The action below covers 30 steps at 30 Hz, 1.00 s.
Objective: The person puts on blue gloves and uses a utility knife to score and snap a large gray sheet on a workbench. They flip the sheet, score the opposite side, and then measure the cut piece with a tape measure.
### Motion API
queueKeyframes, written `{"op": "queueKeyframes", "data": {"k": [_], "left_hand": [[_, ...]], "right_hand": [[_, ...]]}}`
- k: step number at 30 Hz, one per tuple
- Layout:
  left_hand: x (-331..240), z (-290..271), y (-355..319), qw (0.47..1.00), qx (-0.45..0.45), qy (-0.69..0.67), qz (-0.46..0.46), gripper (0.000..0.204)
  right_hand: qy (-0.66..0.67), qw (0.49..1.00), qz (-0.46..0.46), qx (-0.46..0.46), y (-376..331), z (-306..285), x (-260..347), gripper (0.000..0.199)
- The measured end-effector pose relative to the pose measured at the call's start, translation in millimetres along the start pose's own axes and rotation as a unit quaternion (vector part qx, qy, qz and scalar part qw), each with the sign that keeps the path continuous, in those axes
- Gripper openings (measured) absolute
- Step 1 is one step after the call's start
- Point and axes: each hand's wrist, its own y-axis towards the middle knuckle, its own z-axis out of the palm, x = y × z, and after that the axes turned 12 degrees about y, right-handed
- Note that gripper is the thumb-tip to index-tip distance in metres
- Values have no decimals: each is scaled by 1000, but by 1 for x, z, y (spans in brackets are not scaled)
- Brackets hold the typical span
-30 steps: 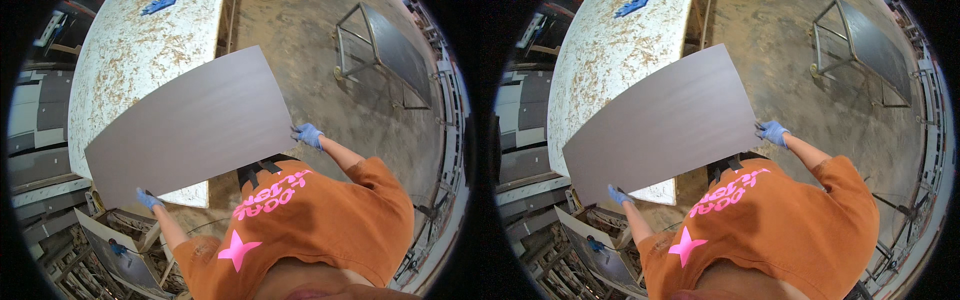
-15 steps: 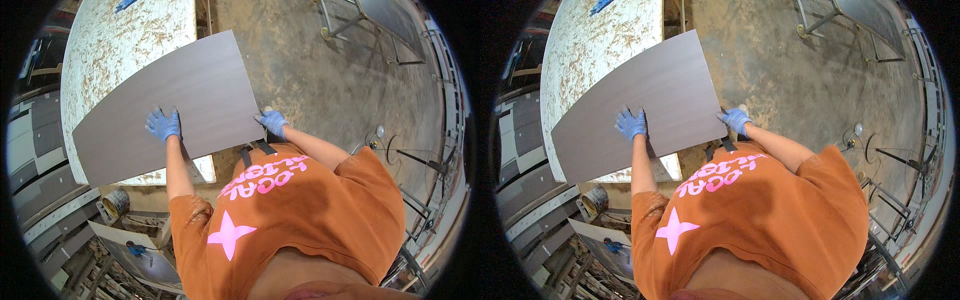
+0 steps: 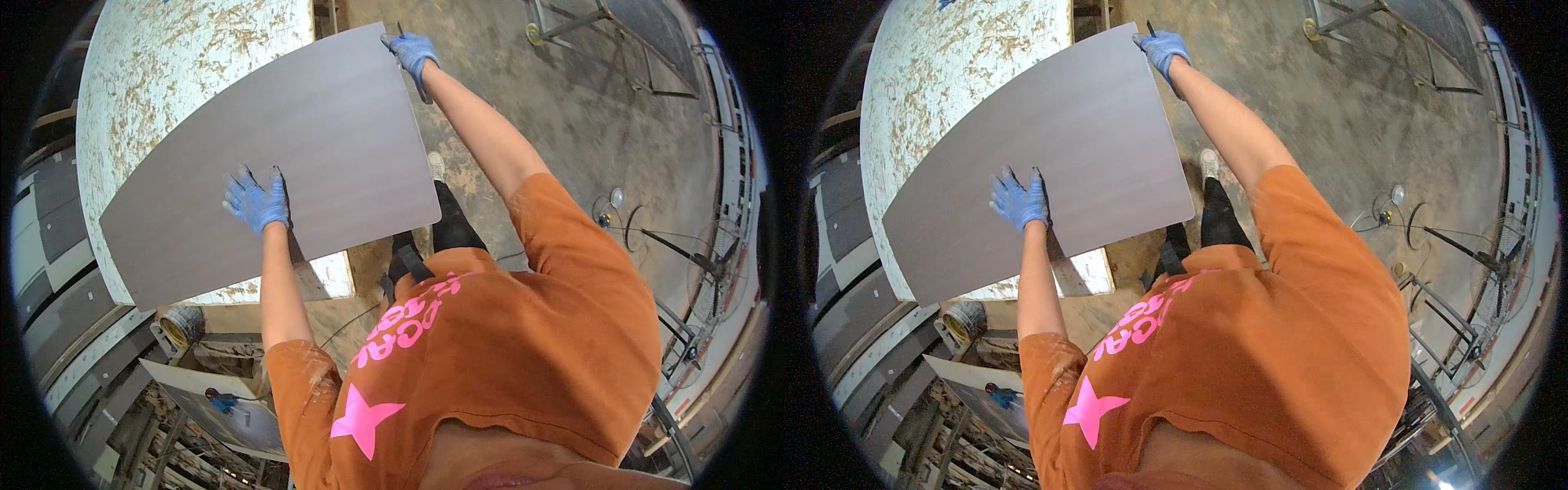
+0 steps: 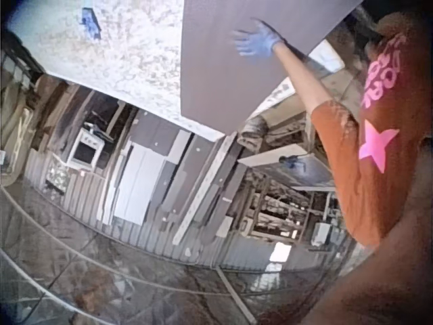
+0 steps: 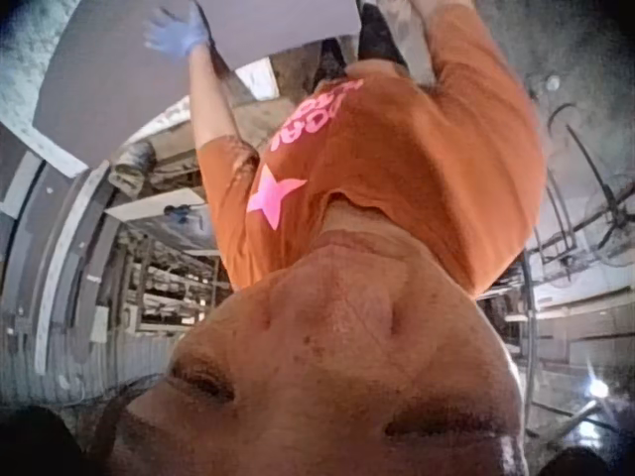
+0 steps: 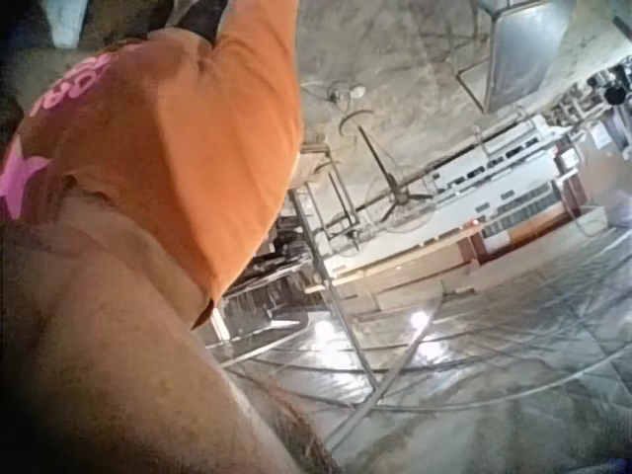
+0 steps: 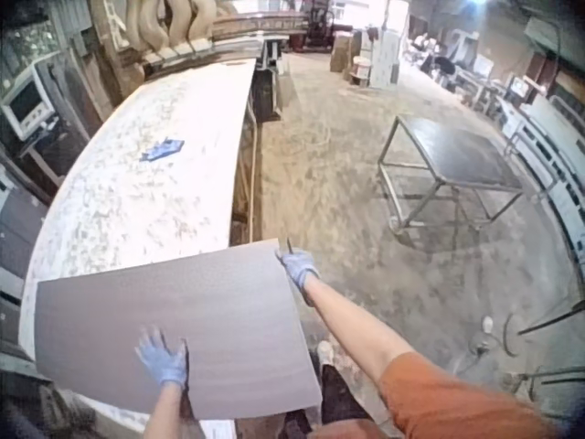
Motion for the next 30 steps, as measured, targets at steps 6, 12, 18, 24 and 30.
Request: {"op": "queueKeyframes", "data": {"k": [6,12,18,24,30], "left_hand": [[2,-5,-6,1000,18,7,-17,83],[0,-11,-3,1000,22,19,-10,83],[1,-7,-4,1000,14,-6,-6,81],[-1,-15,-6,999,27,-19,-25,80],[5,-5,-5,999,26,-21,-9,77]], "right_hand": [[-49,998,28,37,-186,-17,-50,44],[-8,996,78,42,-175,-20,-52,31],[15,995,94,-2,-130,-15,-11,41],[-63,978,101,173,-257,-58,-90,47],[502,776,381,24,-323,-104,-145,30]]}}
